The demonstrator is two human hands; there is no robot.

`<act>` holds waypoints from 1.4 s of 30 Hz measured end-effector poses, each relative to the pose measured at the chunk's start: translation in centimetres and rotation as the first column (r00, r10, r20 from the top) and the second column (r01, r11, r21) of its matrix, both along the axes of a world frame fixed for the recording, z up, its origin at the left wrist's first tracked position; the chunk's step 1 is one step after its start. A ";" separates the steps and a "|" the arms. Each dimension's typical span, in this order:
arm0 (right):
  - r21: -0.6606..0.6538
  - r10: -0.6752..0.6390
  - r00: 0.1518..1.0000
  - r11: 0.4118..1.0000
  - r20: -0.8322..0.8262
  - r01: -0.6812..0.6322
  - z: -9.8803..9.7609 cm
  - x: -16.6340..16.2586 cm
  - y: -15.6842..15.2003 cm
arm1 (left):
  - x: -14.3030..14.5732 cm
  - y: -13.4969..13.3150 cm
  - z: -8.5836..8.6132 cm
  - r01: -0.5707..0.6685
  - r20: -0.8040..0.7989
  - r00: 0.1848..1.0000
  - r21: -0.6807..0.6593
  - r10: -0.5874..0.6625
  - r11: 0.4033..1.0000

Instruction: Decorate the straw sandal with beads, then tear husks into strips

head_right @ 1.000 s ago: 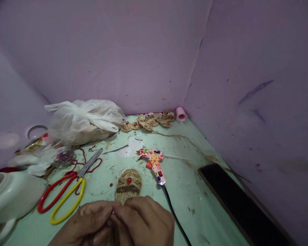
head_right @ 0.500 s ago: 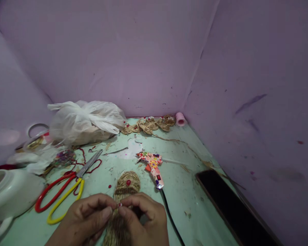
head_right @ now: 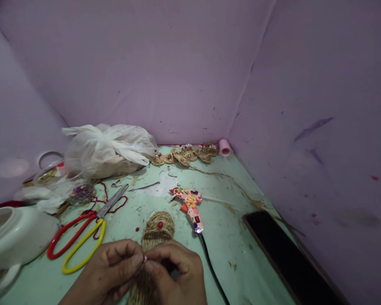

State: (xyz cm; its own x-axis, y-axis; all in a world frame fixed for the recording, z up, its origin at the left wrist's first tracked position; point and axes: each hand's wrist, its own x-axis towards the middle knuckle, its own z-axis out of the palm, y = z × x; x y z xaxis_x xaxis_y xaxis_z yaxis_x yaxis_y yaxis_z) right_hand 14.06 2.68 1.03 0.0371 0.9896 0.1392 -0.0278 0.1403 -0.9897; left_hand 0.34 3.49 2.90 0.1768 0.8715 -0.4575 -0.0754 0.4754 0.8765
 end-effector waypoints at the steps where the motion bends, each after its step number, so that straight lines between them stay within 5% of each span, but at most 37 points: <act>1: 0.013 -0.001 1.000 1.000 0.015 0.001 0.0 0.1 0.0 | 0.0 0.0 0.0 0.009 0.003 1.000 0.005 -0.009 1.000; 6: 0.125 0.050 0.985 0.990 0.166 -0.072 0.5 1.3 0.6 | -0.2 0.0 -0.2 0.073 -0.019 0.997 0.028 -0.073 0.997; 9: 0.216 -0.084 0.958 0.976 0.275 0.024 0.5 2.7 1.6 | -0.9 0.6 -0.3 0.077 -0.151 0.986 0.079 -0.064 0.994; 12: 0.288 -0.211 0.913 0.951 0.348 0.110 -0.2 3.9 2.8 | -1.7 1.9 -1.1 0.002 -0.388 0.916 0.247 0.098 0.969; 15: 0.285 -0.184 0.886 0.957 0.426 0.062 -1.0 4.2 3.6 | -2.3 3.0 -2.6 -0.051 -0.498 0.840 0.322 0.215 0.945; 20: 0.254 -0.122 0.875 0.967 0.468 -0.001 -1.6 3.4 3.9 | -2.2 3.4 -4.2 -0.038 -0.530 0.825 0.293 0.195 0.955; 35: 0.193 -0.052 0.876 0.980 0.480 -0.048 -1.6 3.0 4.1 | -1.5 2.9 -3.6 0.118 -0.560 0.820 0.370 0.120 0.921; 42: 0.218 -0.106 0.804 0.975 0.586 -0.031 -1.1 2.8 3.9 | -1.3 2.9 -3.6 0.126 -0.557 0.819 0.403 0.134 0.906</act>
State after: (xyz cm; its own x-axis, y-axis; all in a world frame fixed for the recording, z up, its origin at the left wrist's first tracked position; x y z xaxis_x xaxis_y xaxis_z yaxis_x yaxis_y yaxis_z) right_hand 16.90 6.56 -0.03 -0.0833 0.9344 0.3464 0.5616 0.3311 -0.7583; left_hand -0.97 6.36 -0.65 -0.0013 0.9968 -0.0794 0.4882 0.0699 0.8699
